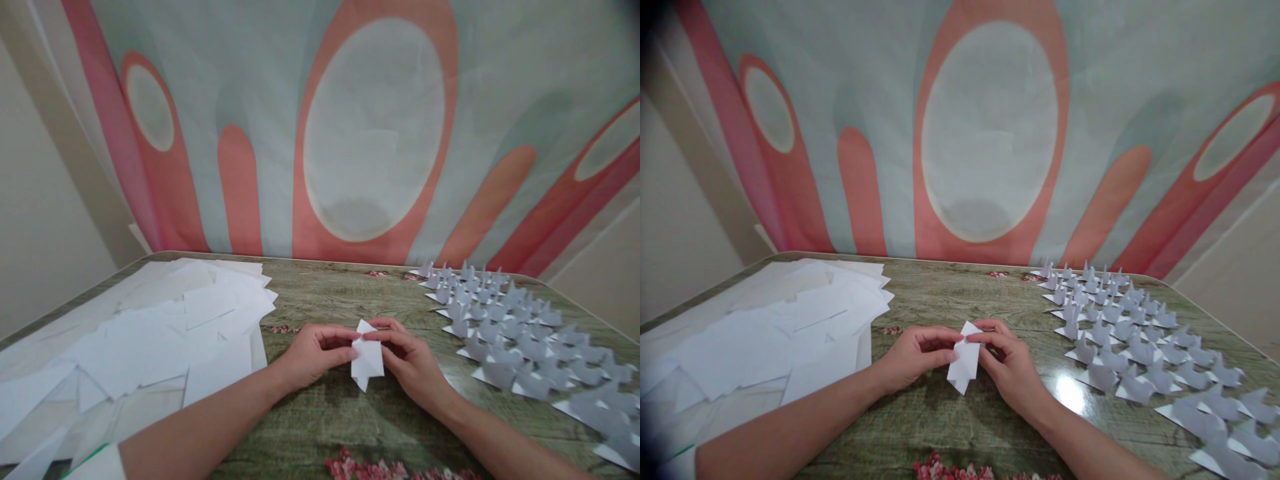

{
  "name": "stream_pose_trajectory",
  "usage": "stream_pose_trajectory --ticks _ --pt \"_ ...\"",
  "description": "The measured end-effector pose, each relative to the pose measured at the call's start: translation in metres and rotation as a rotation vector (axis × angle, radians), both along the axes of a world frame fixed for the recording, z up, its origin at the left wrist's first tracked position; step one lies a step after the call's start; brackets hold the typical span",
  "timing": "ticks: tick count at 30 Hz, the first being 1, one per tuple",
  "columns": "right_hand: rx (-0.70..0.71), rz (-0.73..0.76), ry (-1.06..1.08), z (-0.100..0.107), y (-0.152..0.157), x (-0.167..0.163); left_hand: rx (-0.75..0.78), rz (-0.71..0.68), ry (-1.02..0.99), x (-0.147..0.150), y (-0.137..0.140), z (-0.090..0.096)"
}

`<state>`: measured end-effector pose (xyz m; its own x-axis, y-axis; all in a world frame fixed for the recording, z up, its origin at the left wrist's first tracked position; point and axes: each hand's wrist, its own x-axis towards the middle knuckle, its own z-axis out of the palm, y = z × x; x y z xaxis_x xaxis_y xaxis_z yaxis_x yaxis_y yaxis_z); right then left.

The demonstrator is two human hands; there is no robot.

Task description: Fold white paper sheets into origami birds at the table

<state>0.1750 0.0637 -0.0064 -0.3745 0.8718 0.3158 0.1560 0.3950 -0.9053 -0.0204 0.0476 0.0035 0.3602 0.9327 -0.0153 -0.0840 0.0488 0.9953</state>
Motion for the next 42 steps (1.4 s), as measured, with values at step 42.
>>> stream_pose_trajectory --ticks 42 --pt "-0.130 -0.038 0.122 0.002 -0.014 -0.008 -0.005 0.147 0.025 0.004 0.000 -0.001"
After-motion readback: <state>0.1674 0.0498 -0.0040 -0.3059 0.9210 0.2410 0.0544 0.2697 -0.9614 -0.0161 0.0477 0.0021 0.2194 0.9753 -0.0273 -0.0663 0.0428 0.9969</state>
